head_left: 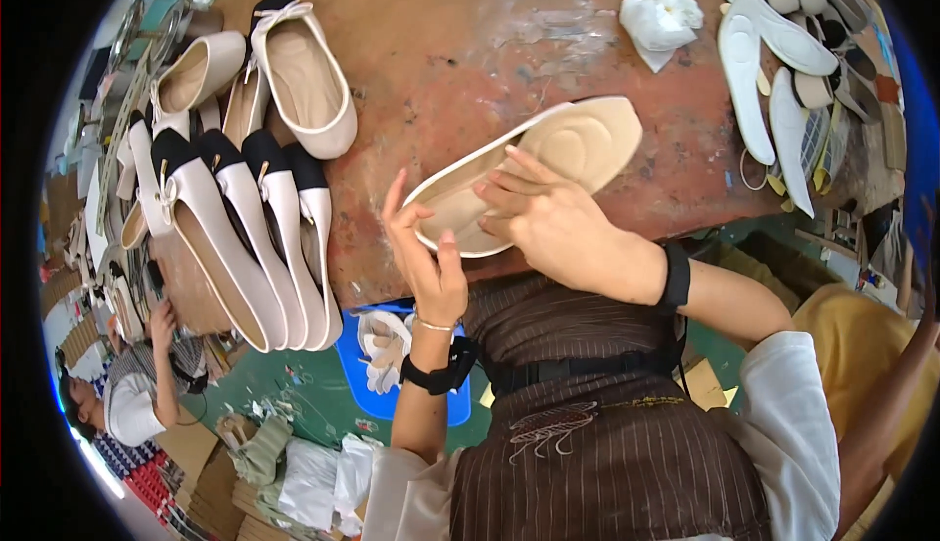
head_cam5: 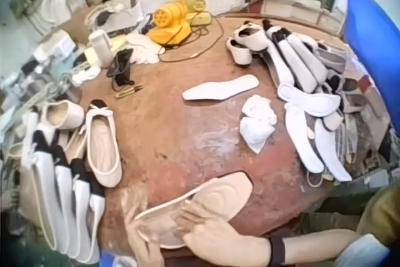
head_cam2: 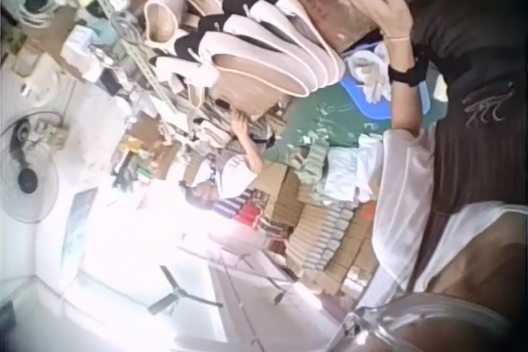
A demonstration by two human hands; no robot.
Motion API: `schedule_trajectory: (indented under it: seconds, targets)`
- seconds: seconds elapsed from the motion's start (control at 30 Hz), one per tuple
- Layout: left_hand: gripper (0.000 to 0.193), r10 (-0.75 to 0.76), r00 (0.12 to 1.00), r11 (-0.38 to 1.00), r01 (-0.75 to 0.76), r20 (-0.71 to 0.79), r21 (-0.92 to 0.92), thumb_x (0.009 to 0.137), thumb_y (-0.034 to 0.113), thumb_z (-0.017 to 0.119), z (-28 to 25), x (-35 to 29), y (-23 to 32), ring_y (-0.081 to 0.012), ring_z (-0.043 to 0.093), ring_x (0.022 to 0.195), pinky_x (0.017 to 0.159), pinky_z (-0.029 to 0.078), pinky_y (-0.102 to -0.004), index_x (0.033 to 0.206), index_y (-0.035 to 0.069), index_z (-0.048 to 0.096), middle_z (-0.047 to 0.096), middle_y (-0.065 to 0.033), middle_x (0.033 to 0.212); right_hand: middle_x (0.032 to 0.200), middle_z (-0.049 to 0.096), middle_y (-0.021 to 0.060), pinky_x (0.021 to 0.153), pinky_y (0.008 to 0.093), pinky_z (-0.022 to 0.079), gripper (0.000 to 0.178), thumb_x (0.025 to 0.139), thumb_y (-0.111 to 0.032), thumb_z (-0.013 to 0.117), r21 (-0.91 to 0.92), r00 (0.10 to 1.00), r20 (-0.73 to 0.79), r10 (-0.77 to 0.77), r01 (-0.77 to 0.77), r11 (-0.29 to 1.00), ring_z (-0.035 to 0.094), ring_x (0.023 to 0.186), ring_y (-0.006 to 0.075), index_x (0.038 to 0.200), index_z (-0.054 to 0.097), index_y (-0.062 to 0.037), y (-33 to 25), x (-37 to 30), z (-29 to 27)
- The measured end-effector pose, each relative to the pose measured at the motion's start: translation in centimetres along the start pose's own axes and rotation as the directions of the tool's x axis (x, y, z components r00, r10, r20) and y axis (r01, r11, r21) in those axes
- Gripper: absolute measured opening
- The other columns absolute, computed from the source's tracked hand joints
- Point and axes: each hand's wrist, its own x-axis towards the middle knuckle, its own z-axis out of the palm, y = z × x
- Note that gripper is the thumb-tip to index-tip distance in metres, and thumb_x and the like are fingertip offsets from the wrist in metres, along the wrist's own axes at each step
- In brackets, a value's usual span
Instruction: Assembling shoe insoles and attaching decorative elements to footwear.
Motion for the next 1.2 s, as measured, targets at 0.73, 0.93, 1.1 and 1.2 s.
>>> schedule_trajectory:
  seconds: [0.73,0.93,1.1,1.2]
  targets:
    - [0.046,0.007,0.813,0.705,-0.417,0.583,0.574,0.071,0.029,0.079,6.5,-2.3,9.3,-0.0261,0.067,0.072,0.056,0.056,-0.0343,0.110,0.005,0.069,0.062,-0.0182,0.130,0.127,0.057,0.0268,0.115,0.0571,0.027,0.038,0.082,0.000,0.054,0.074,0.868,-0.240,0.434,-0.430,0.900,0.057,0.120,0.0383,0.119,0.056,0.0060,3.0,-0.2,-2.7]
    - [0.046,0.042,0.798,0.724,-0.439,0.602,0.532,0.067,0.018,0.071,6.6,-2.2,8.7,-0.0220,0.064,0.065,0.052,0.054,-0.0302,0.112,0.005,0.071,0.063,-0.0162,0.132,0.108,0.063,0.0244,0.116,0.0485,0.028,0.037,0.082,-0.004,0.055,-0.218,0.872,-0.204,0.445,-0.484,0.848,0.061,0.107,0.0352,0.115,0.056,0.0136,1.5,-0.2,-2.2]
    - [0.045,0.039,0.821,0.698,-0.430,0.569,0.573,0.068,0.020,0.072,6.6,-2.3,8.5,-0.0229,0.064,0.067,0.052,0.054,-0.0316,0.110,0.005,0.072,0.064,-0.0164,0.129,0.115,0.056,0.0338,0.116,0.0513,0.027,0.045,0.081,-0.002,0.052,-0.158,0.854,-0.054,0.518,-0.520,0.840,0.057,0.110,0.0429,0.121,0.051,0.0175,3.1,0.9,-1.7]
    - [0.038,0.024,0.794,0.750,-0.416,0.607,0.515,0.069,0.022,0.072,6.5,-2.5,8.5,-0.0238,0.063,0.064,0.052,0.055,-0.0315,0.102,0.002,0.072,0.064,-0.0182,0.130,0.136,0.041,0.0406,0.116,0.0591,0.022,0.063,0.079,0.001,0.052,-0.069,0.865,-0.012,0.502,-0.501,0.863,0.040,0.133,0.0494,0.135,0.033,0.0224,1.6,-0.6,-2.3]
